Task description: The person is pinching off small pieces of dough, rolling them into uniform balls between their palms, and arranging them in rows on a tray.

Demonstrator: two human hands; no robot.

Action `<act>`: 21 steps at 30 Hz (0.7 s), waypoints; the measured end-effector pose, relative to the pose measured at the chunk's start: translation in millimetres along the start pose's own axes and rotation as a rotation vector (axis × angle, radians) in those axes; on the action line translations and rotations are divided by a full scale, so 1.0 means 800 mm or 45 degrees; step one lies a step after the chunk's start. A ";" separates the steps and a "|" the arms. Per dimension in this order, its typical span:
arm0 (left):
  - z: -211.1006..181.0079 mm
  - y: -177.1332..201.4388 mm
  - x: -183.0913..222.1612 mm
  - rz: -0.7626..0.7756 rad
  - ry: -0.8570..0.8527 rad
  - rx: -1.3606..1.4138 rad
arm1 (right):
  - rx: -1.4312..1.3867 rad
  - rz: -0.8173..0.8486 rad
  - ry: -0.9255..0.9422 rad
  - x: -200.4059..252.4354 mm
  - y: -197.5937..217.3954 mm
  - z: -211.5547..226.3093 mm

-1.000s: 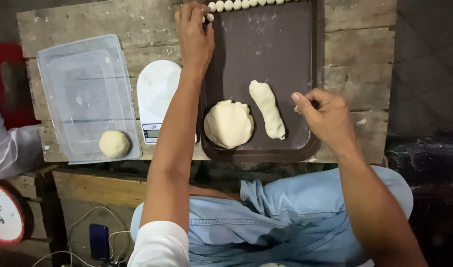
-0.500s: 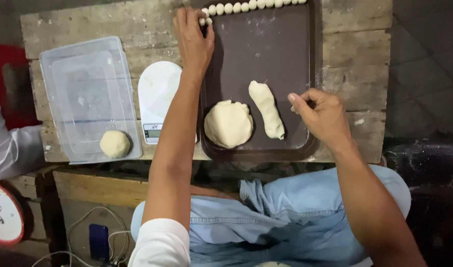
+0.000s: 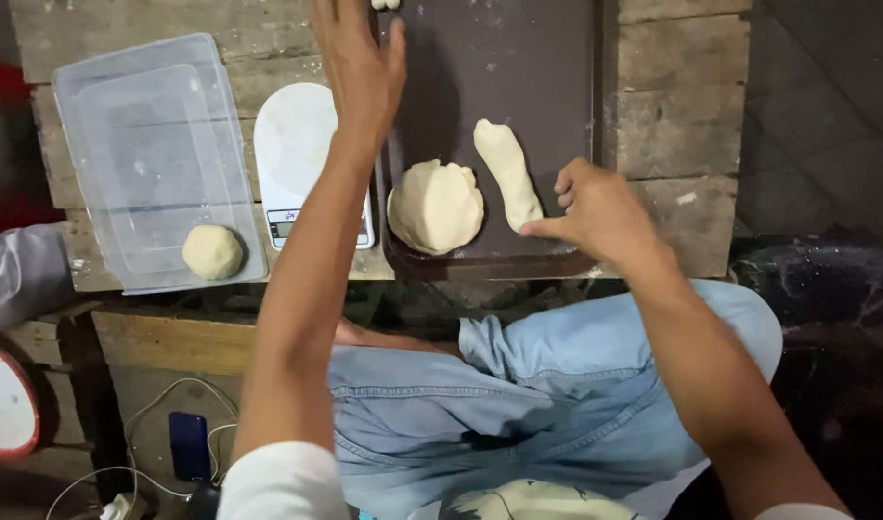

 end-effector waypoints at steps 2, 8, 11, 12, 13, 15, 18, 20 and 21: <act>-0.068 0.053 0.009 0.129 -0.108 0.104 | 0.187 -0.004 -0.101 0.009 -0.018 -0.010; -0.189 0.127 0.126 0.680 -0.068 0.087 | 0.119 -0.028 -0.060 0.024 -0.033 0.003; -0.206 0.102 0.180 0.635 -0.164 -0.065 | 0.052 -0.088 -0.028 0.023 -0.042 -0.021; -0.206 0.092 0.185 0.630 -0.157 -0.058 | 0.062 -0.086 -0.027 0.021 -0.042 -0.032; -0.209 0.083 0.191 0.599 -0.218 -0.141 | 0.035 -0.098 -0.036 0.020 -0.042 -0.044; -0.210 0.070 0.198 0.560 -0.267 -0.216 | 0.023 -0.106 -0.044 0.022 -0.044 -0.059; -0.210 0.062 0.199 0.421 -0.387 -0.251 | -0.220 -0.135 -0.101 0.029 -0.040 -0.059; -0.205 0.057 0.205 0.395 -0.433 -0.251 | -0.357 -0.150 -0.173 0.034 -0.037 -0.048; -0.201 0.048 0.211 0.394 -0.431 -0.247 | -0.352 -0.150 -0.175 0.036 -0.035 -0.040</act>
Point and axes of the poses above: each hand's wrist, its own x-axis away from the middle knuckle, its own y-axis out of the back of the hand, z = x × y, the point moved 3 cm from there along -x, towards the middle knuckle, and after that the axes turned 6 degrees about -x, right-handed, at the moved point
